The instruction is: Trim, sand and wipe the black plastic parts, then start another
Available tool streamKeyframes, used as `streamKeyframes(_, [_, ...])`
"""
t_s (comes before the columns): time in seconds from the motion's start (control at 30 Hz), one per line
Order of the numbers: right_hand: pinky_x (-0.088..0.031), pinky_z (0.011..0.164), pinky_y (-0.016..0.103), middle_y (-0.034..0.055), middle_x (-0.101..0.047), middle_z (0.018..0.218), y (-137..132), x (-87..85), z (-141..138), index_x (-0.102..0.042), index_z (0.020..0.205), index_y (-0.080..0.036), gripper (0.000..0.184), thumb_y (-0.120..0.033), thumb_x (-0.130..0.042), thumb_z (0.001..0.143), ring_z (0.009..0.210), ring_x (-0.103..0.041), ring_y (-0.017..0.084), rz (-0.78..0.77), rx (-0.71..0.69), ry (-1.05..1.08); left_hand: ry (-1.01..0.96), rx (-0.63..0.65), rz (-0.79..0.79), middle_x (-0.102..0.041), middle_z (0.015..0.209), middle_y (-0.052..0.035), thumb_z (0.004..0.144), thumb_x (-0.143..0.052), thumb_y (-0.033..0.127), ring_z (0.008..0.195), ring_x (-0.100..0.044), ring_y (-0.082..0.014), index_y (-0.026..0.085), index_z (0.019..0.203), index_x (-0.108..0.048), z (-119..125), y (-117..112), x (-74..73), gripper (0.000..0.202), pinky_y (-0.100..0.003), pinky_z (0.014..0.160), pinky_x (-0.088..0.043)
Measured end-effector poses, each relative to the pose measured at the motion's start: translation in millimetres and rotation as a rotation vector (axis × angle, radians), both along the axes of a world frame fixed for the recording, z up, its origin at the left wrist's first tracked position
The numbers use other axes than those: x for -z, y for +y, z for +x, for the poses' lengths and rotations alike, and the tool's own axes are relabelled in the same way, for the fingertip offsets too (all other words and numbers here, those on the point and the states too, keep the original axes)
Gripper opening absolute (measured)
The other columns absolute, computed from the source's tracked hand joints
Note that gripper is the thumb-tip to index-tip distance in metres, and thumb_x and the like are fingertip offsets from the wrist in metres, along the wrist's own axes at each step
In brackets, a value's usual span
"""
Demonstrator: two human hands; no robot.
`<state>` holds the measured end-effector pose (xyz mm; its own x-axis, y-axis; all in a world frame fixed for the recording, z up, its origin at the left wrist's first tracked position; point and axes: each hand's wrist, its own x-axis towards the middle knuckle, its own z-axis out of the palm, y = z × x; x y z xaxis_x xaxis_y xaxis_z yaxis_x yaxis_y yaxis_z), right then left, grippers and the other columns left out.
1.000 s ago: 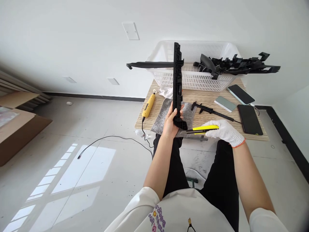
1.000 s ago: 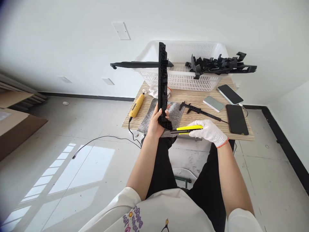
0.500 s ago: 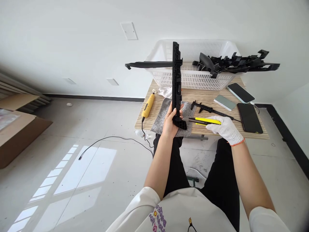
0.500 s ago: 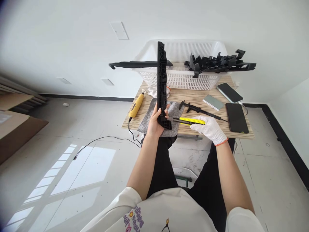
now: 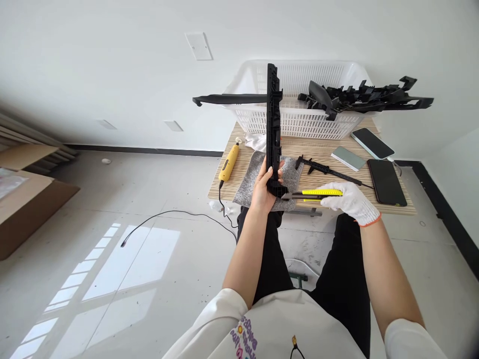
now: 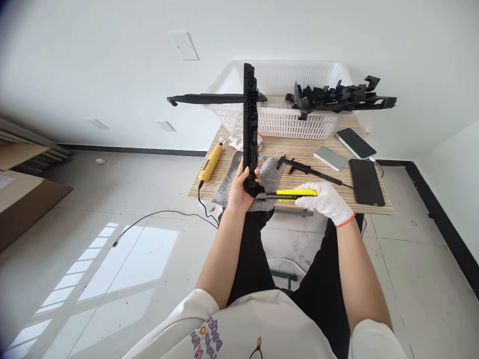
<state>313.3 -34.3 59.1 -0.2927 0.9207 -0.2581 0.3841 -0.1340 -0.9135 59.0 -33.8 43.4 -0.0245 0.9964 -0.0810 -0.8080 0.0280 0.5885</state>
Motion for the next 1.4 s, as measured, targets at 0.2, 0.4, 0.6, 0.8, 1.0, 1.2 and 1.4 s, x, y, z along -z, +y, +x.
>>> streamKeyframes(0.2, [-0.04, 0.048, 0.026, 0.0016, -0.067, 0.07, -1, -0.8, -1, -0.082, 0.111, -0.019, 0.048, -0.042, -0.089, 0.07, 0.053, -0.05, 0.01, -0.004, 0.034, 0.014, 0.016, -0.008, -0.032, -0.076, 0.122, -0.007, 0.098, -0.063, 0.015, 0.083, -0.068, -0.0075, 0.036, 0.153, -0.058, 1, -1, -2.1, 0.059, -0.014, 0.067, -0.053])
streamKeyframes(0.4, [-0.04, 0.049, 0.026, 0.0017, -0.068, 0.071, -1, -0.4, 0, -0.081, 0.112, -0.019, 0.05, -0.043, -0.09, 0.069, 0.053, -0.051, 0.011, -0.011, 0.027, 0.003, 0.002, -0.007, -0.044, -0.076, 0.121, -0.0068, 0.095, -0.066, 0.015, 0.083, -0.068, -0.008, 0.036, 0.151, -0.059, 1, -2, -3.2, 0.06, -0.014, 0.067, -0.053])
streamKeyframes(0.6, [-0.037, 0.048, 0.027, 0.0, -0.063, 0.066, -1, 0.1, 1, -0.081, 0.11, -0.02, 0.047, -0.042, -0.088, 0.07, 0.051, -0.046, 0.01, 0.014, 0.072, 0.036, -0.004, 0.007, -0.026, -0.076, 0.121, -0.0091, 0.1, -0.055, 0.015, 0.081, -0.069, -0.0078, 0.031, 0.155, -0.056, 1, -1, -3.5, 0.057, -0.014, 0.068, -0.053])
streamKeyframes(0.8, [-0.033, 0.046, 0.027, -0.0025, -0.056, 0.062, 3, 3.4, -10, -0.077, 0.102, -0.021, 0.04, -0.041, -0.086, 0.069, 0.049, -0.04, 0.009, 0.023, 0.211, 0.134, 0.0, 0.02, -0.017, -0.077, 0.119, -0.0106, 0.099, -0.047, 0.013, 0.081, -0.07, -0.0087, 0.027, 0.159, -0.048, 1, 0, -3.0, 0.062, -0.015, 0.068, -0.053])
streamKeyframes(1.0, [-0.031, 0.044, 0.025, -0.0027, -0.057, 0.062, 7, -0.9, -32, -0.076, 0.103, -0.017, 0.042, -0.041, -0.086, 0.07, 0.048, -0.041, 0.008, 0.043, 0.187, 0.149, 0.058, 0.03, -0.051, -0.077, 0.117, -0.0086, 0.087, -0.052, 0.014, 0.088, -0.073, -0.0138, 0.028, 0.162, -0.043, 3, 0, -3.4, 0.076, -0.02, 0.071, -0.053])
streamKeyframes(1.2, [-0.031, 0.043, 0.023, -0.0039, -0.056, 0.061, 10, 1.0, -36, -0.075, 0.106, -0.014, 0.043, -0.037, -0.084, 0.07, 0.047, -0.042, 0.007, 0.044, 0.214, 0.162, 0.085, 0.046, -0.07, -0.077, 0.122, -0.0074, 0.08, -0.052, 0.012, 0.094, -0.074, -0.0159, 0.029, 0.163, -0.04, 3, -1, -2.7, 0.085, -0.024, 0.08, -0.055])
streamKeyframes(1.4, [-0.029, 0.042, 0.023, -0.0031, -0.056, 0.061, 9, 3.3, -35, -0.075, 0.105, -0.014, 0.043, -0.035, -0.084, 0.069, 0.045, -0.04, 0.007, 0.018, 0.187, 0.172, 0.062, 0.058, -0.067, -0.078, 0.118, -0.0075, 0.08, -0.05, 0.011, 0.088, -0.075, -0.015, 0.029, 0.162, -0.042, 2, 0, -2.7, 0.085, -0.023, 0.075, -0.055])
